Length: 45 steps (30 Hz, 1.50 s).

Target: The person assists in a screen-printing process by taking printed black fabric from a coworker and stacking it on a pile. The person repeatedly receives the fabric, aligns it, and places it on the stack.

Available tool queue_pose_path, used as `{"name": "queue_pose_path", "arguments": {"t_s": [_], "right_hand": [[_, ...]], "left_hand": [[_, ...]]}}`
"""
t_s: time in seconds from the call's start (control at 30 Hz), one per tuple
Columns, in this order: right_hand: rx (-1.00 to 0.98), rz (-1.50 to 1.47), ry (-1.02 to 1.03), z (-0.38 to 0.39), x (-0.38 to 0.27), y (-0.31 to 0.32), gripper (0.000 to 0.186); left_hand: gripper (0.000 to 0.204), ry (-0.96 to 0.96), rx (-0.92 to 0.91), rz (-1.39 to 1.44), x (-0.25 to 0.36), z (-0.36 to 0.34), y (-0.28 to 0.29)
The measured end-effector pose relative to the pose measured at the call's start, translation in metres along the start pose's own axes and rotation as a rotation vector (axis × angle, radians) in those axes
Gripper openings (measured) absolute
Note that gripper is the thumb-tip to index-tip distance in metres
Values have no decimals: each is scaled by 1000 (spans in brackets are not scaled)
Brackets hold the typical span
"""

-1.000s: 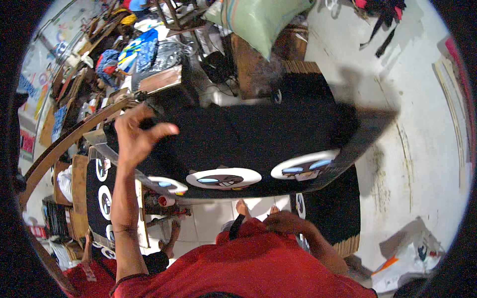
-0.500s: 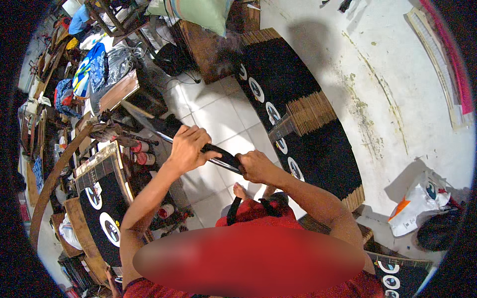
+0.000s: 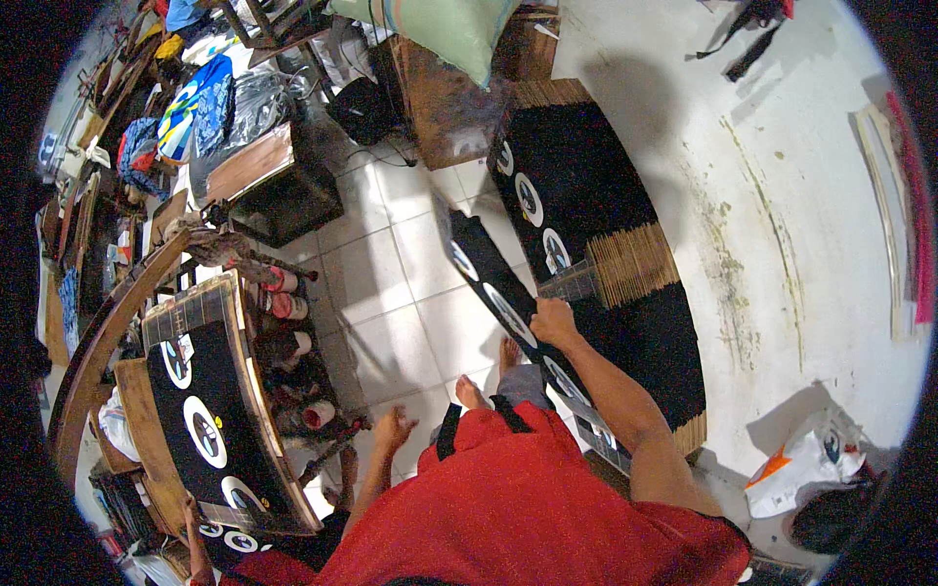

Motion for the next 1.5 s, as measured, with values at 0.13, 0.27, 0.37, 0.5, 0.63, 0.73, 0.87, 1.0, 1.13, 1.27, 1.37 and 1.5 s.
{"name": "queue_pose_path", "arguments": {"t_s": [0.13,0.27,0.37,0.5,0.63,0.73,0.87,1.0,1.13,1.27,1.37,1.5], "right_hand": [[-4,-57,-142,-34,41,7,32],[-30,-71,-221,-90,82,17,33],[-37,-112,-226,-155,113,22,33],[52,-132,-277,-231,148,20,30],[54,-144,-228,-305,164,20,29],[31,-123,-245,-356,173,20,29],[68,-63,-273,-419,176,6,28],[116,-3,-332,-455,181,-3,28],[81,-29,-436,-469,182,-8,28],[101,-6,-483,-471,180,-10,29],[73,-28,-496,-472,180,-12,30],[48,-96,-515,-473,181,-7,30]], "left_hand": [[45,173,-106,-105,-99,36,-73],[22,866,29,923,-130,63,-99],[14,871,105,1103,-76,41,-89],[20,788,252,1215,25,-12,-78],[32,790,142,1122,97,-46,-89],[34,906,105,1100,120,-39,-101],[32,1052,125,1089,121,-16,-104],[30,1125,173,1089,109,-3,-99],[27,1149,203,1101,103,-8,-97],[28,1141,166,1130,108,-23,-95],[27,1142,148,1120,112,-35,-86],[26,1116,159,1086,112,-46,-70]]}}
Point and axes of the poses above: each hand's wrist, its own z-axis away from the middle knuckle, its own y-axis out of the back of the hand, x = y × z, the point moved 3 cm from there along -z, towards the middle knuckle, and after that the axes turned 3 degrees about -x, right-handed, at the moved point
